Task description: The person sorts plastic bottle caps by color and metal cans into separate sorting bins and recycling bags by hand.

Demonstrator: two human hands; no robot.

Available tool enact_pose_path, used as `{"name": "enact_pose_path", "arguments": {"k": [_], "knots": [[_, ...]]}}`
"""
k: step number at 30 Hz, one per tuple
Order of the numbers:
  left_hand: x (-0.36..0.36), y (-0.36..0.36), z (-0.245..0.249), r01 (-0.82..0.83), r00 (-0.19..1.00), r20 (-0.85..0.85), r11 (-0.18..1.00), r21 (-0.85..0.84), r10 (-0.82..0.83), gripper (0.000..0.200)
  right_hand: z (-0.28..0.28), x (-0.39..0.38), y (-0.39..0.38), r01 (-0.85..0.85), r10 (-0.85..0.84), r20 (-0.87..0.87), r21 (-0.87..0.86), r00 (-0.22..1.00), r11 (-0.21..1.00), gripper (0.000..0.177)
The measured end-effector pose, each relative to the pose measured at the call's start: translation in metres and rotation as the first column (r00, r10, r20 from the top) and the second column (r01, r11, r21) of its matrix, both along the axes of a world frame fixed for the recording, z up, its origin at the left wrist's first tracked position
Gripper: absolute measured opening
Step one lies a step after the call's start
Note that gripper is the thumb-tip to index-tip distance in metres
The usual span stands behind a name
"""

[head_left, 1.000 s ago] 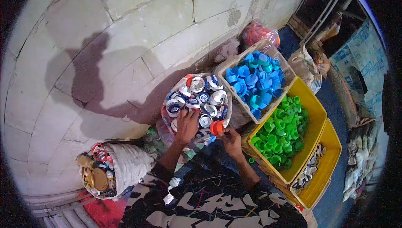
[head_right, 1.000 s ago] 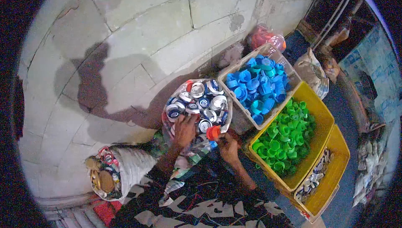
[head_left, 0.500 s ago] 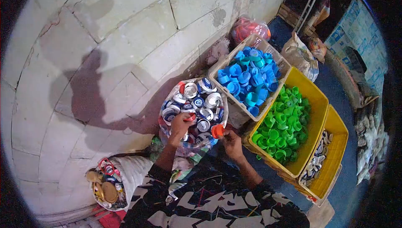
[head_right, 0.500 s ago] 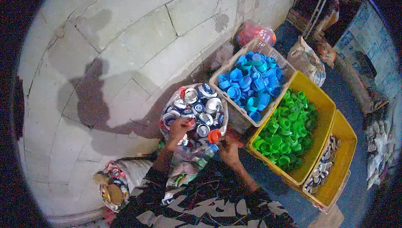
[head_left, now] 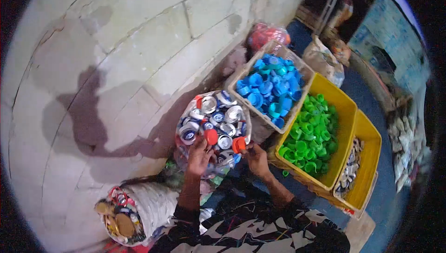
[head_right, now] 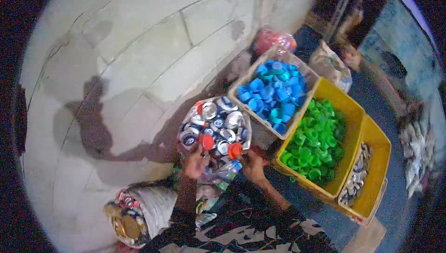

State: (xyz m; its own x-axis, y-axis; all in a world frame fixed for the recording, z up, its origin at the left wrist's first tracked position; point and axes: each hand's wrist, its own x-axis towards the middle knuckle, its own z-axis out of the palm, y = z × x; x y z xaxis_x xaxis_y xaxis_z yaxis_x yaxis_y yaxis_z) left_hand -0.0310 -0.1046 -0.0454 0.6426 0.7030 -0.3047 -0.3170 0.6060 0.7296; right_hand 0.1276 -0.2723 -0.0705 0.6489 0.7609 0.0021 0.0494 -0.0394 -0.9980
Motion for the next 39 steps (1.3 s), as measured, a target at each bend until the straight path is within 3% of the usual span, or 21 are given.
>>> {"name": "enact_pose_path", "arguments": {"k": [1, 3, 4, 5, 8, 12, 16, 17, 19, 22, 23, 26, 27, 29, 33, 36, 39], "knots": [[0.005, -0.010, 0.002, 0.019, 1.000, 0.006, 0.998, -0.054, -0.019, 0.021, 0.003, 0.000, -0.005, 0.036, -0.036, -0.007, 0.015, 0.999, 0.999, 0.015], [0.020, -0.032, -0.010, -0.011, 0.999, -0.038, 0.986, -0.167, 0.004, 0.020, 0.028, 0.003, -0.025, 0.063, -0.033, 0.205, -0.142, 0.978, 0.988, 0.012], [0.027, -0.043, -0.019, 0.021, 0.999, -0.040, 0.990, -0.137, -0.027, 0.020, 0.053, 0.002, -0.035, 0.095, -0.026, 0.304, -0.217, 0.952, 0.971, 0.010], [0.035, -0.053, -0.026, 0.055, 0.997, -0.040, 0.993, -0.101, -0.059, 0.020, 0.087, -0.002, -0.038, 0.122, -0.132, 0.245, 0.058, 0.960, 0.991, 0.010], [0.061, -0.092, -0.021, 0.092, 0.983, -0.158, 0.996, -0.005, -0.092, 0.021, 0.056, 0.017, -0.089, 0.197, -0.073, 0.555, -0.166, 0.829, 0.966, 0.011], [0.099, -0.145, -0.002, 0.330, 0.930, -0.280, 0.875, 0.355, -0.237, 0.021, 0.051, 0.033, -0.155, 0.342, -0.242, 0.562, -0.079, 0.791, 0.936, 0.014], [0.152, -0.204, -0.005, 0.535, 0.844, -0.259, 0.779, 0.328, -0.470, 0.019, 0.045, 0.053, -0.239, 0.466, -0.350, 0.603, -0.040, 0.716, 0.884, 0.010], [0.166, -0.225, 0.000, 0.581, 0.813, -0.276, 0.746, 0.325, -0.513, 0.019, 0.031, 0.061, -0.265, 0.473, -0.387, 0.632, 0.037, 0.671, 0.880, 0.010], [0.195, -0.277, 0.010, 0.630, 0.776, -0.280, 0.676, 0.382, -0.565, 0.015, 0.040, 0.064, -0.322, 0.611, -0.493, 0.634, 0.040, 0.596, 0.791, 0.011], [0.239, -0.367, 0.022, 0.772, 0.630, -0.398, 0.483, 0.413, -0.667, 0.015, 0.040, 0.061, -0.416, 0.768, -0.597, 0.632, 0.006, 0.493, 0.641, 0.014], [0.256, -0.398, 0.009, 0.734, 0.648, -0.381, 0.405, 0.546, -0.660, 0.017, 0.036, 0.060, -0.450, 0.811, -0.626, 0.631, -0.009, 0.458, 0.585, 0.015], [0.286, -0.498, 0.032, 0.687, 0.589, -0.475, 0.096, 0.721, -0.654, 0.018, 0.025, 0.051, -0.551, 0.929, -0.733, 0.597, -0.060, 0.327, 0.366, 0.017], [0.300, -0.519, 0.010, 0.703, 0.534, -0.490, 0.040, 0.710, -0.689, 0.019, 0.020, 0.046, -0.584, 0.957, -0.736, 0.628, -0.051, 0.253, 0.286, 0.017], [0.313, -0.574, 0.032, 0.637, 0.509, -0.480, -0.062, 0.768, -0.715, 0.019, 0.012, 0.034, -0.640, 0.989, -0.710, 0.692, -0.036, 0.127, 0.142, 0.018], [0.337, -0.643, 0.016, 0.641, 0.423, -0.468, -0.110, 0.760, -0.776, 0.019, 0.024, 0.024, -0.707, 0.970, -0.735, 0.677, -0.157, -0.030, -0.184, 0.017], [0.363, -0.684, 0.011, 0.619, 0.349, -0.482, -0.188, 0.763, -0.804, 0.016, 0.023, 0.032, -0.730, 0.936, -0.769, 0.623, -0.165, -0.145, -0.310, 0.016], [0.392, -0.732, 0.023, 0.557, 0.323, -0.471, -0.238, 0.796, -0.821, 0.014, 0.026, 0.053, -0.742, 0.928, -0.806, 0.558, -0.159, -0.196, -0.336, 0.015]]}}
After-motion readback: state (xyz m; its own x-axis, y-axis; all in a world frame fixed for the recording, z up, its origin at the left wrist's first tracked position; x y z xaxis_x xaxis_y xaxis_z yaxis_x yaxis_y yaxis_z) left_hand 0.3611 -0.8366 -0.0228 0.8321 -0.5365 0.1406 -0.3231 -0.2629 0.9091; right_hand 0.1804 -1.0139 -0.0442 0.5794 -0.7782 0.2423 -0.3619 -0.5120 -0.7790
